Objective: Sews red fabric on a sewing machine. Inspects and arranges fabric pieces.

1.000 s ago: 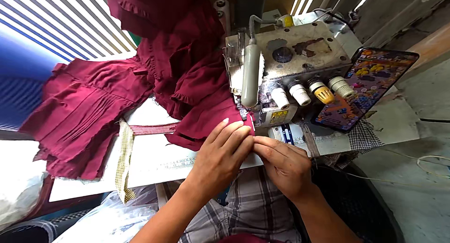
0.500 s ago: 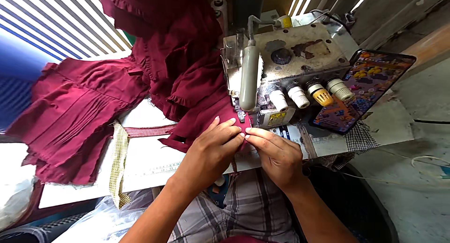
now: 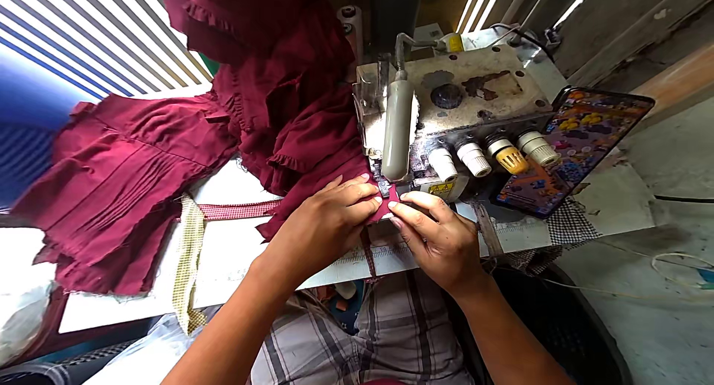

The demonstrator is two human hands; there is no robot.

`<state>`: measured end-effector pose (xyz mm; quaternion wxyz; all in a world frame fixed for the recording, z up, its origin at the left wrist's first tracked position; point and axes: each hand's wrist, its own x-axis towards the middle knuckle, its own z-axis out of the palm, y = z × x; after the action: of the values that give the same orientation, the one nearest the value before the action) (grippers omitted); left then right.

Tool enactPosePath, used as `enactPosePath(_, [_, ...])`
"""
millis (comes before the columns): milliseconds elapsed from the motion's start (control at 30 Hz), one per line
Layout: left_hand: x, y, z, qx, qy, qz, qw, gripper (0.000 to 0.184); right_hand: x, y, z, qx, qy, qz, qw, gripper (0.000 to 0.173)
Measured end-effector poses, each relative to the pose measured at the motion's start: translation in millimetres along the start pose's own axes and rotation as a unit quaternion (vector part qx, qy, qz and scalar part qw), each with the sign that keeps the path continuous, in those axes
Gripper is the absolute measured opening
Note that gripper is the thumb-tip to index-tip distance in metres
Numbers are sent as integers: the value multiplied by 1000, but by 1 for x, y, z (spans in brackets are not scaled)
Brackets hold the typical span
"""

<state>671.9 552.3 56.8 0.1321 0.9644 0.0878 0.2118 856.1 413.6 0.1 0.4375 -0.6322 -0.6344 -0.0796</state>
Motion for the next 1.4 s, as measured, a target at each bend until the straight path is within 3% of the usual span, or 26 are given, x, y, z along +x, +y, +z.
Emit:
enactPosePath(400, [12, -16, -3, 23, 9, 0, 1000, 25, -2, 2, 0, -20, -21, 17, 999, 27])
enactPosePath(633, [28, -35, -5, -6, 35, -19, 999, 25, -26, 0, 4, 95, 30, 17, 995, 28])
enactPosePath(800, [26, -35, 10, -9, 101, -86, 991, 23, -45, 12, 21, 157, 17, 37, 987, 34])
enactPosePath(933, [15, -11, 24, -1, 140, -197, 970, 30, -41, 12, 20, 133, -34, 31, 990, 42])
enactPosePath(1000, [9, 0, 27, -6, 128, -234, 964, 36, -39, 12, 21, 120, -49, 25, 991, 43])
enactPosePath(1100, [-4, 0, 3, -39, 37, -226, 973, 37, -39, 13, 23, 111, -55, 20, 992, 43])
enactPosePath(1133, [-8, -3, -12, -57, 46, -214, 974, 33, -40, 13, 23, 109, -56, 22, 992, 43])
enactPosePath(1200, [-9, -16, -46, -60, 162, -203, 964, 32, -40, 14, 23, 106, -58, 27, 992, 43])
enactPosePath(1267, [-3, -38, -77, -10, 279, -243, 929, 26, -40, 14, 23, 101, -55, 31, 993, 43])
enactPosePath(1300, [1, -54, -85, 2, 295, -273, 916, 27, -40, 13, 24, 98, -53, 33, 993, 43])
enactPosePath(1400, [11, -95, -66, -102, 182, -346, 915, 90, -41, 12, 25, 98, -53, 32, 993, 42])
